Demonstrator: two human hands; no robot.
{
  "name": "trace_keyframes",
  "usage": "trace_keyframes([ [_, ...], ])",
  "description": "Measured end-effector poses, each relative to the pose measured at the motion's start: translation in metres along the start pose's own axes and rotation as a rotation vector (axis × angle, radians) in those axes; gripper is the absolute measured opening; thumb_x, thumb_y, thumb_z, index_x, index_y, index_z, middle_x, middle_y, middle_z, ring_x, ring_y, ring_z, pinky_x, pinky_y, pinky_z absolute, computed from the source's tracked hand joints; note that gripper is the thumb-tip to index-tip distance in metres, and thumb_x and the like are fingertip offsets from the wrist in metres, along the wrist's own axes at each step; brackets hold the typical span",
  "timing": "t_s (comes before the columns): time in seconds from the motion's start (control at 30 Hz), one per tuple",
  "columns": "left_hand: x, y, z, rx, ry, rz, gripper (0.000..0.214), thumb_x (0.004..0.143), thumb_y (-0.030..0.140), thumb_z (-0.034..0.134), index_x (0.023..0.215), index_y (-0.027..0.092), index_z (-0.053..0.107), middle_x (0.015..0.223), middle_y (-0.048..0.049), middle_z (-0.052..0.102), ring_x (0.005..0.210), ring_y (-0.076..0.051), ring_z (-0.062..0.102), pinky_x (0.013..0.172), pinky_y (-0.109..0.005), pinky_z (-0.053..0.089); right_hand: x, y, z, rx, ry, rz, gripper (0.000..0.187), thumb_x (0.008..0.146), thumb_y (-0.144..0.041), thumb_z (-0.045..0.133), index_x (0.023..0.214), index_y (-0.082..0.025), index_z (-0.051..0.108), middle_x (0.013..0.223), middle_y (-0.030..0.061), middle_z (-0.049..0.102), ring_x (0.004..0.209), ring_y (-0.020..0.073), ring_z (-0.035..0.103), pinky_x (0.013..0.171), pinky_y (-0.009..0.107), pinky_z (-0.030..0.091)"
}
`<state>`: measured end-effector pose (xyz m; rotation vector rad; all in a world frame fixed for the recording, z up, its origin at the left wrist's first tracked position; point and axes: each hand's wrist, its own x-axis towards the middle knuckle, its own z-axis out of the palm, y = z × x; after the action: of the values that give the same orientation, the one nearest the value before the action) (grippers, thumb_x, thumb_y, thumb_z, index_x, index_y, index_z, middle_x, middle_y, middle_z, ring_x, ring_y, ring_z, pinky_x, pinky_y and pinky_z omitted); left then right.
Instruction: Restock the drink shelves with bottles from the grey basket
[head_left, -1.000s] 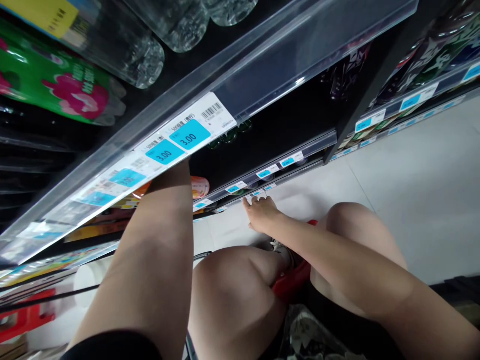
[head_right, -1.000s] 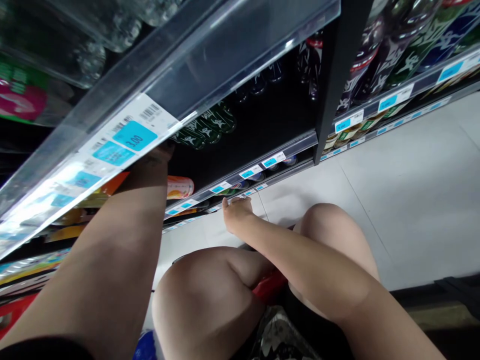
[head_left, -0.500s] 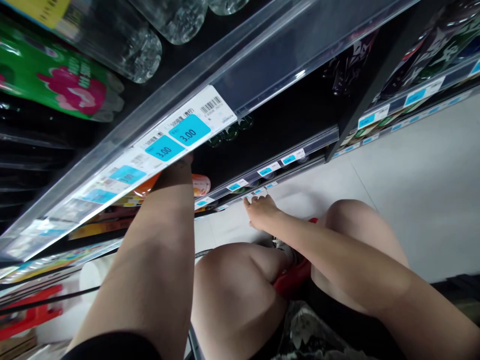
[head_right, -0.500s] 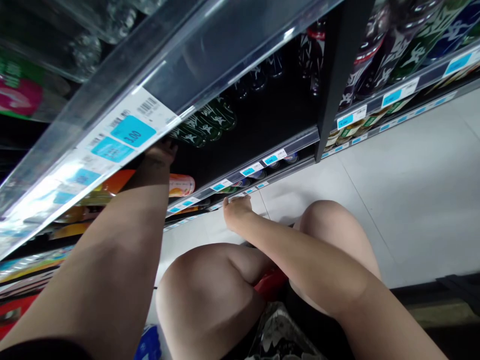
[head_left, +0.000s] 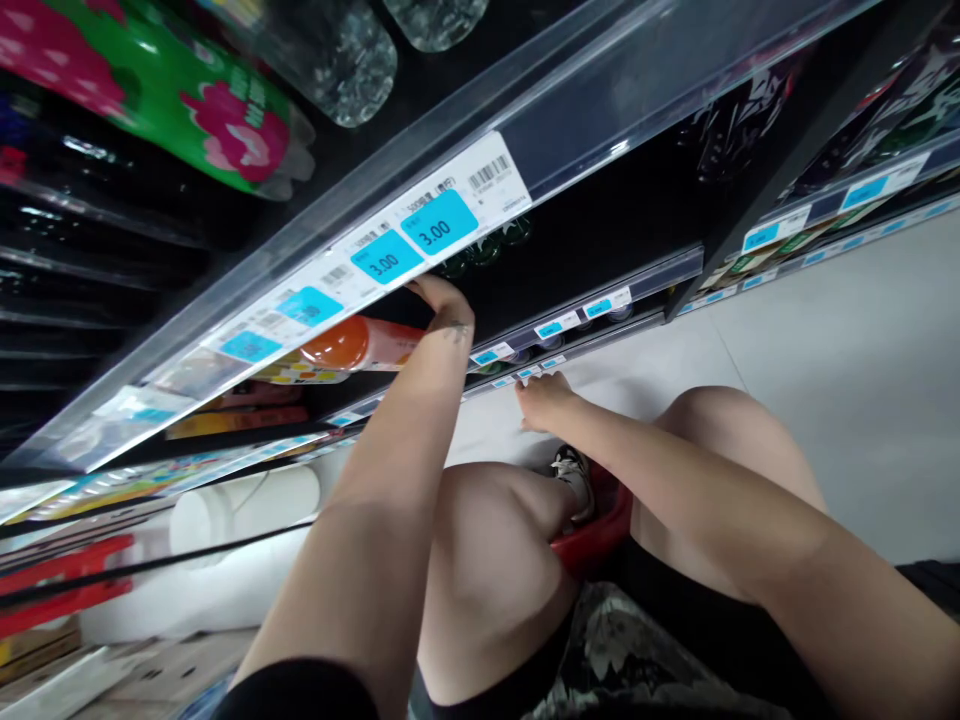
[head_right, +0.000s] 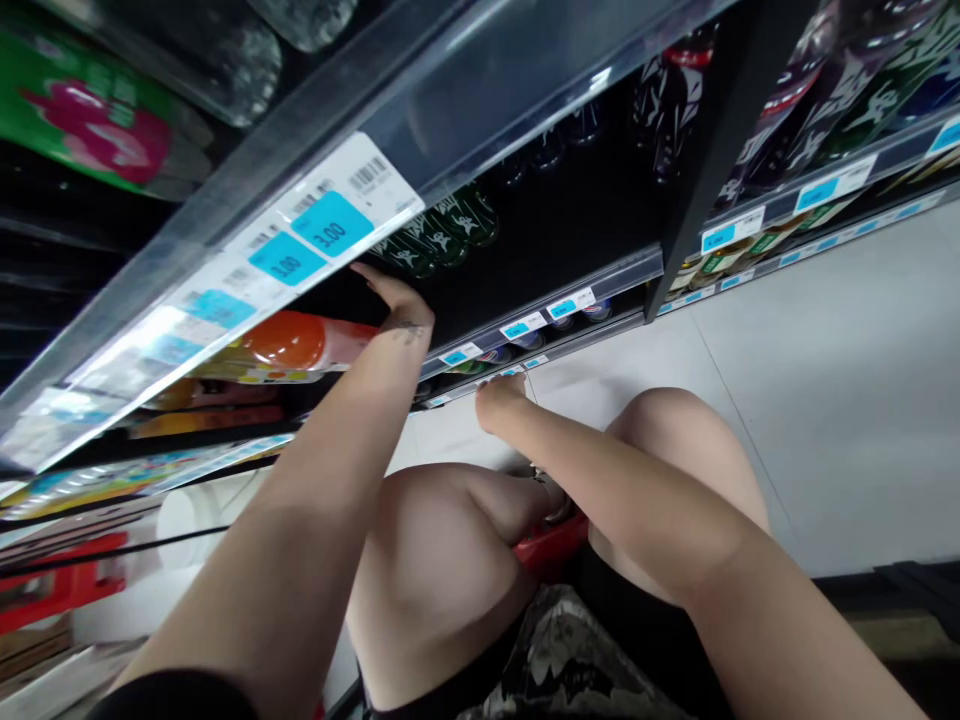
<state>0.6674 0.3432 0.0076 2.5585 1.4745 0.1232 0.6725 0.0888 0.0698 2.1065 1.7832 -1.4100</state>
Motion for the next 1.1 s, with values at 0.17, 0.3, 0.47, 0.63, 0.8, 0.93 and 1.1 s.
trace_keyframes([
  [0.17, -0.069, 0.025, -0.005, -0.219, 0.251, -0.435, 0.059, 0.105, 0.038, 0.01, 0.156, 0.011, 0.018, 0.157, -0.0162, 0.033, 0.146, -0.022, 0.035, 0.117, -0.047, 0.033, -0.001, 0.008, 0.004, -0.012, -0.001, 0.071, 0.063, 0.091, -0.029, 0.062, 0.147, -0.007, 0.043, 0.144, 0.0226, 0.05, 0.13, 0.0349, 0.052, 0.107, 0.046, 0.042],
  [0.3, -0.128, 0.013, -0.044, -0.211, 0.338, -0.048, 0.072, 0.099, 0.05, 0.036, 0.157, 0.015, 0.012, 0.16, -0.014, 0.026, 0.151, -0.022, 0.023, 0.123, -0.044, 0.021, -0.009, 0.005, 0.016, -0.08, -0.006, 0.097, 0.066, 0.093, -0.033, 0.062, 0.149, -0.005, 0.04, 0.146, 0.023, 0.048, 0.132, 0.0359, 0.049, 0.108, 0.048, 0.04],
  [0.47, -0.191, -0.056, -0.071, -0.061, 0.302, 0.186, 0.075, 0.09, 0.052, 0.052, 0.15, 0.01, 0.034, 0.162, -0.0157, 0.023, 0.154, -0.029, 0.01, 0.125, -0.047, 0.003, -0.017, 0.0, 0.053, -0.194, -0.068, 0.068, 0.06, 0.094, -0.044, 0.06, 0.143, -0.012, 0.046, 0.14, 0.019, 0.055, 0.126, 0.0307, 0.055, 0.102, 0.041, 0.044],
  [0.63, -0.281, -0.156, -0.05, 0.023, 0.173, -0.001, 0.066, 0.092, 0.044, 0.05, 0.147, 0.009, 0.041, 0.163, -0.0176, 0.022, 0.154, -0.031, 0.008, 0.124, -0.052, -0.001, -0.02, 0.001, 0.108, -0.347, -0.208, 0.158, 0.056, 0.092, -0.034, 0.063, 0.14, -0.009, 0.051, 0.137, 0.0231, 0.056, 0.126, 0.035, 0.055, 0.1, 0.046, 0.043],
  [0.8, -0.396, -0.257, -0.039, 0.173, 0.127, -0.372, 0.071, 0.094, 0.037, 0.045, 0.156, 0.009, 0.023, 0.165, -0.0179, 0.011, 0.153, -0.032, 0.008, 0.123, -0.055, 0.006, -0.036, 0.011, 0.15, -0.407, -0.334, 0.106, 0.059, 0.094, -0.039, 0.061, 0.146, -0.015, 0.047, 0.14, 0.0211, 0.054, 0.126, 0.0327, 0.055, 0.097, 0.041, 0.045],
  [0.93, -0.487, -0.318, -0.025, 0.255, 0.135, -0.752, 0.076, 0.092, 0.033, 0.048, 0.157, 0.008, 0.017, 0.162, -0.0223, 0.015, 0.149, -0.038, 0.016, 0.119, -0.056, 0.017, -0.045, 0.033, 0.155, -0.466, -0.35, 0.093, 0.067, 0.098, -0.042, 0.055, 0.155, -0.014, 0.034, 0.148, 0.0205, 0.047, 0.133, 0.0299, 0.05, 0.102, 0.037, 0.043],
  [1.1, -0.58, -0.344, 0.014, 0.183, -0.068, -1.053, 0.064, 0.09, 0.035, 0.05, 0.144, 0.003, 0.038, 0.151, -0.0282, 0.032, 0.14, -0.04, 0.029, 0.114, -0.055, 0.026, -0.087, 0.036, 0.109, -0.434, -0.108, 0.007, 0.058, 0.099, -0.034, 0.052, 0.153, -0.019, 0.04, 0.152, 0.0143, 0.045, 0.139, 0.0248, 0.045, 0.112, 0.035, 0.037],
])
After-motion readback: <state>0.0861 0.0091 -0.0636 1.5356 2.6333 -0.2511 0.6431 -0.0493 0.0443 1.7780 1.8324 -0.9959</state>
